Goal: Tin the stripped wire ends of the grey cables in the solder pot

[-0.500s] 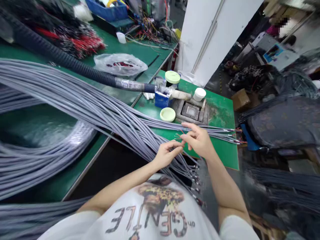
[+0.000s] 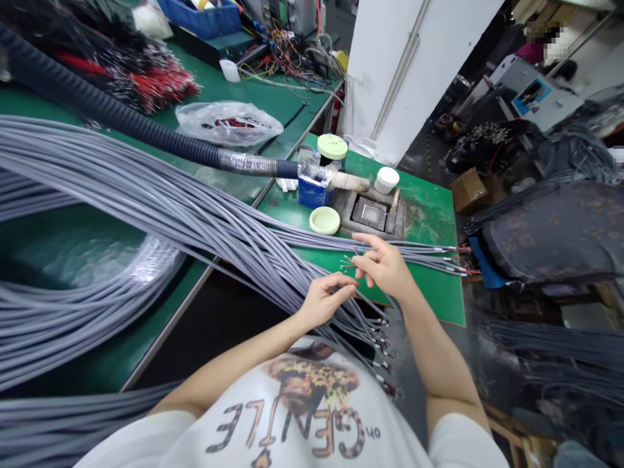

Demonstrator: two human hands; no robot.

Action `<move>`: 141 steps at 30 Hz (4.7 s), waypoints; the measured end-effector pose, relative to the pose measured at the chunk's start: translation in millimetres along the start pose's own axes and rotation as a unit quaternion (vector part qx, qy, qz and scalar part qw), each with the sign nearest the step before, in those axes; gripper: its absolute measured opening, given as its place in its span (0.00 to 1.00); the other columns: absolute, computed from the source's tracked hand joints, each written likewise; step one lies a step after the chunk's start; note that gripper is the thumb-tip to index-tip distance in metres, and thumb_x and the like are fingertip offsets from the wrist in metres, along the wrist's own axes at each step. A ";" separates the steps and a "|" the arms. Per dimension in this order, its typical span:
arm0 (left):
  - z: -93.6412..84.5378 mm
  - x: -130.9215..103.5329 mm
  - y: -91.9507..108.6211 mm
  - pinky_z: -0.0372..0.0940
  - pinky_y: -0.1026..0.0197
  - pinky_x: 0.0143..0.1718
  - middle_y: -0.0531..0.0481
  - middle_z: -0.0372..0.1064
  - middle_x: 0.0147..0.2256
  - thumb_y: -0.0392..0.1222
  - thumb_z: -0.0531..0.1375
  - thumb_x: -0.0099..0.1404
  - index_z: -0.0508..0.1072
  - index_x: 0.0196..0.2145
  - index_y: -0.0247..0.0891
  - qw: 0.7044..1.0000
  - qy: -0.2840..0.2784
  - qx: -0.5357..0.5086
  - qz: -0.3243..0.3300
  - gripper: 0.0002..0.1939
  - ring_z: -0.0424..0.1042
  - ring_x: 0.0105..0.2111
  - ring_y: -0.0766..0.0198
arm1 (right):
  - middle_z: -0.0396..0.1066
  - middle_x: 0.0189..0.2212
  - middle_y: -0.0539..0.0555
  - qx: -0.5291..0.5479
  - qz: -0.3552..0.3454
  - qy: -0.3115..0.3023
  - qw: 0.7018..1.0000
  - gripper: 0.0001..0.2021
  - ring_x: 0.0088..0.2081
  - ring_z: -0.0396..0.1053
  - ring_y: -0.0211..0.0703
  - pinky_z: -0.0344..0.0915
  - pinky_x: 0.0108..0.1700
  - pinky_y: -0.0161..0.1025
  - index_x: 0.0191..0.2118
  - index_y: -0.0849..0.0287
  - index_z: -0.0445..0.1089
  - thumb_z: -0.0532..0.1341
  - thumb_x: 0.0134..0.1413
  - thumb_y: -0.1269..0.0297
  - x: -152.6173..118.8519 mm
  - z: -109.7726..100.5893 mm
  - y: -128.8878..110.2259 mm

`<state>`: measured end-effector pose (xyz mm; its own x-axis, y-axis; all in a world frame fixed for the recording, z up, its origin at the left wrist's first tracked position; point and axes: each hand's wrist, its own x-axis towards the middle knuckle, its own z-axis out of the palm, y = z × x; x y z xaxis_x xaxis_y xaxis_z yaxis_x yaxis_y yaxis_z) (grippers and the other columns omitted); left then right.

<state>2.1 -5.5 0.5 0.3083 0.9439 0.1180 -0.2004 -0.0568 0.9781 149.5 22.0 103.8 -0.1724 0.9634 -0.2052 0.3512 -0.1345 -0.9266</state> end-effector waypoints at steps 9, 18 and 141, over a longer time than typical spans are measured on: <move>-2.7 2.8 0.4 0.64 0.63 0.35 0.50 0.73 0.27 0.43 0.62 0.60 0.77 0.32 0.35 1.000 0.011 -0.023 -0.010 0.09 0.69 0.28 0.66 | 0.70 0.18 0.46 0.011 0.017 -0.008 1.000 0.26 0.14 0.58 0.30 0.56 0.17 0.28 0.57 0.61 0.62 0.63 0.51 0.61 3.0 -2.7 2.2; -31.7 31.7 16.3 0.63 0.63 0.38 0.50 0.70 0.32 0.44 0.63 0.60 0.77 0.35 0.37 0.994 0.101 -0.034 0.036 0.08 0.67 0.32 0.66 | 0.70 0.19 0.45 -0.024 0.013 -0.014 1.000 0.28 0.14 0.58 0.31 0.56 0.17 0.29 0.58 0.59 0.61 0.62 0.52 0.61 -4.0 3.2 1.3; -52.8 38.8 -11.7 0.63 0.54 0.44 0.48 0.73 0.37 0.37 0.59 0.64 0.74 0.37 0.40 0.918 0.119 0.286 0.246 0.05 0.70 0.39 0.61 | 0.75 0.24 0.51 -0.002 -0.167 0.323 0.932 0.30 0.17 0.66 0.39 0.63 0.22 0.36 0.63 0.57 0.52 0.58 0.58 0.54 -28.0 -70.8 5.6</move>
<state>-32.7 49.0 -15.4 0.0848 0.7983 0.5963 0.2806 -0.5934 0.7544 221.4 10.7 126.7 0.3166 0.8902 0.3276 0.3814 0.1967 -0.9032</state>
